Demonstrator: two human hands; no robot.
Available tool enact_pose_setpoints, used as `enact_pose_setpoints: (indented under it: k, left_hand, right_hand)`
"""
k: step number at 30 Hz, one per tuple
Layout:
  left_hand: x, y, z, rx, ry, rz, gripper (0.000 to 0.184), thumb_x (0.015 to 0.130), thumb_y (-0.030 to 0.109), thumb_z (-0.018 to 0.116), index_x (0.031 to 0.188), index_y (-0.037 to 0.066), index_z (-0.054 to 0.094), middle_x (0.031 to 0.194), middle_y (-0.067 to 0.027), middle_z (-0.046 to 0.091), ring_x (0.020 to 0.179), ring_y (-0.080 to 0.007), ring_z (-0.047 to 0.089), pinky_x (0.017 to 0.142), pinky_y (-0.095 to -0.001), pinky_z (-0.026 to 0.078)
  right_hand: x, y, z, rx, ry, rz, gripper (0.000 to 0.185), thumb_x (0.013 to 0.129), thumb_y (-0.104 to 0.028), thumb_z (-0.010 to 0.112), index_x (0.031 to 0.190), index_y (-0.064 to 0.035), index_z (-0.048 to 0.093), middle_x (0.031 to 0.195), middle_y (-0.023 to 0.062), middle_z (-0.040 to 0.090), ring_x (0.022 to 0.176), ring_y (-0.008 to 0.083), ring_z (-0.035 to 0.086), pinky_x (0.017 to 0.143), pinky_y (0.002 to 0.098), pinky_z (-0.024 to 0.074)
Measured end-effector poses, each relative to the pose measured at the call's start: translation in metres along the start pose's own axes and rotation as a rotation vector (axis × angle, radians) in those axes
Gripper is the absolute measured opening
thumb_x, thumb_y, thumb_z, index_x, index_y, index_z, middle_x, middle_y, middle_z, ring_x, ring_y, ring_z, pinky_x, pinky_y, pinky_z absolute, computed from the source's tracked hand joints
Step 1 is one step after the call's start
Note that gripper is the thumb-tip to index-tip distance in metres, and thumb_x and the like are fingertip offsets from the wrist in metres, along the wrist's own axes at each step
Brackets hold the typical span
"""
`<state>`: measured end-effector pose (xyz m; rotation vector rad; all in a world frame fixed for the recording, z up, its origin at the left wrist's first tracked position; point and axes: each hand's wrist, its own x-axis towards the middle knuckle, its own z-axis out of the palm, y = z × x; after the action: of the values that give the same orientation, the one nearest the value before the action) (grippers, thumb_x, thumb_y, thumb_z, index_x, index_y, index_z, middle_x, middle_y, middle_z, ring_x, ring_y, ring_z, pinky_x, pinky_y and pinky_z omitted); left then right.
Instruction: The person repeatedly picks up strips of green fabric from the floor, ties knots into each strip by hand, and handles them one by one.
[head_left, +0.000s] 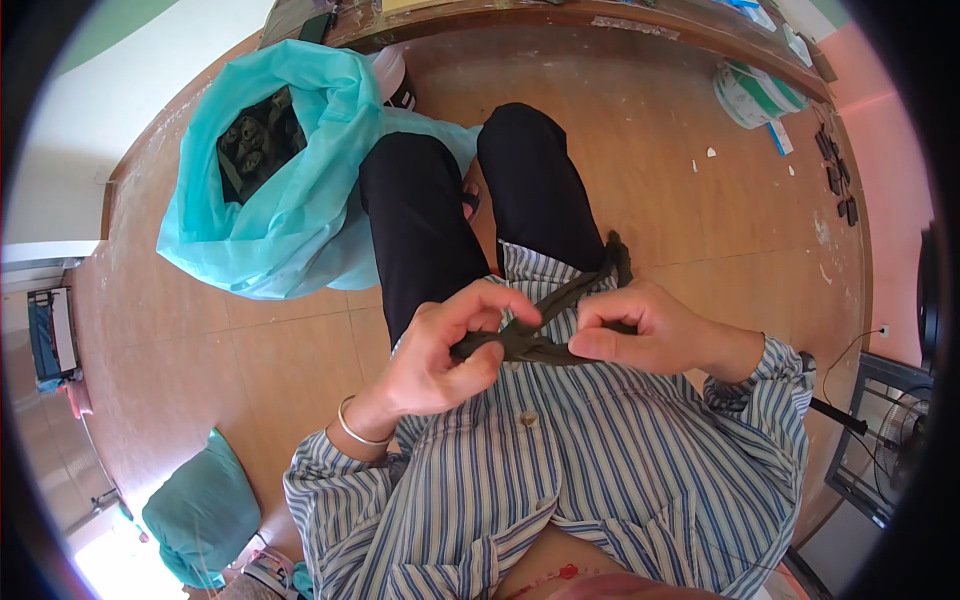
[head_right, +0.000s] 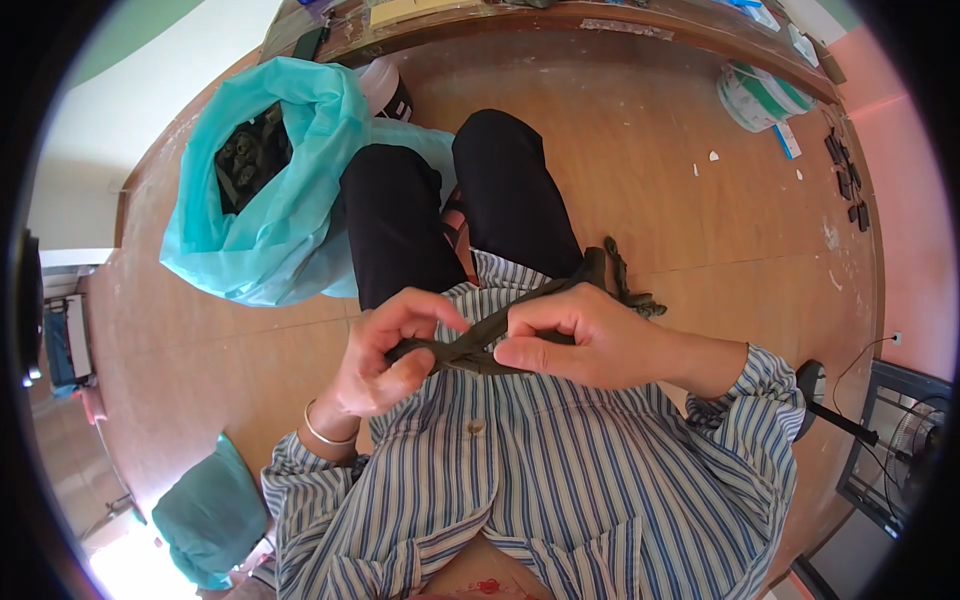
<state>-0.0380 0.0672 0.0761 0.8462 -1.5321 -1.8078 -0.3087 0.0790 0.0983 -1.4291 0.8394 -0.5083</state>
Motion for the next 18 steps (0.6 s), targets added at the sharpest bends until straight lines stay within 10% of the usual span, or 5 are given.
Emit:
enact_pose_setpoints:
  k: [5, 18]
  left_hand:
    - [0.015, 0.004, 0.001, 0.263, 0.0, 0.137, 0.008, 0.09, -0.001, 0.068, 0.098, 0.002, 0.069, 0.065, 0.0029, 0.057, 0.052, -0.0068, 0.041, 0.052, -0.0216, 0.033]
    - [0.001, -0.016, 0.017, -0.29, 0.189, -0.021, 0.013, 0.099, 0.009, 0.07, 0.089, 0.001, 0.067, 0.082, -0.0033, 0.065, 0.071, -0.0095, 0.052, 0.066, -0.0218, 0.041]
  right_hand:
    - [0.007, -0.004, -0.003, -0.087, 0.07, -0.089, 0.024, 0.097, -0.011, 0.071, 0.077, -0.0078, 0.06, 0.065, -0.0026, 0.054, 0.055, 0.0096, 0.042, 0.054, 0.0244, 0.0325]
    - [0.006, 0.007, 0.001, -0.72, 0.201, -0.72, 0.022, 0.086, -0.008, 0.079, 0.079, -0.0099, 0.059, 0.063, -0.0035, 0.052, 0.049, 0.0144, 0.042, 0.05, 0.0275, 0.0369]
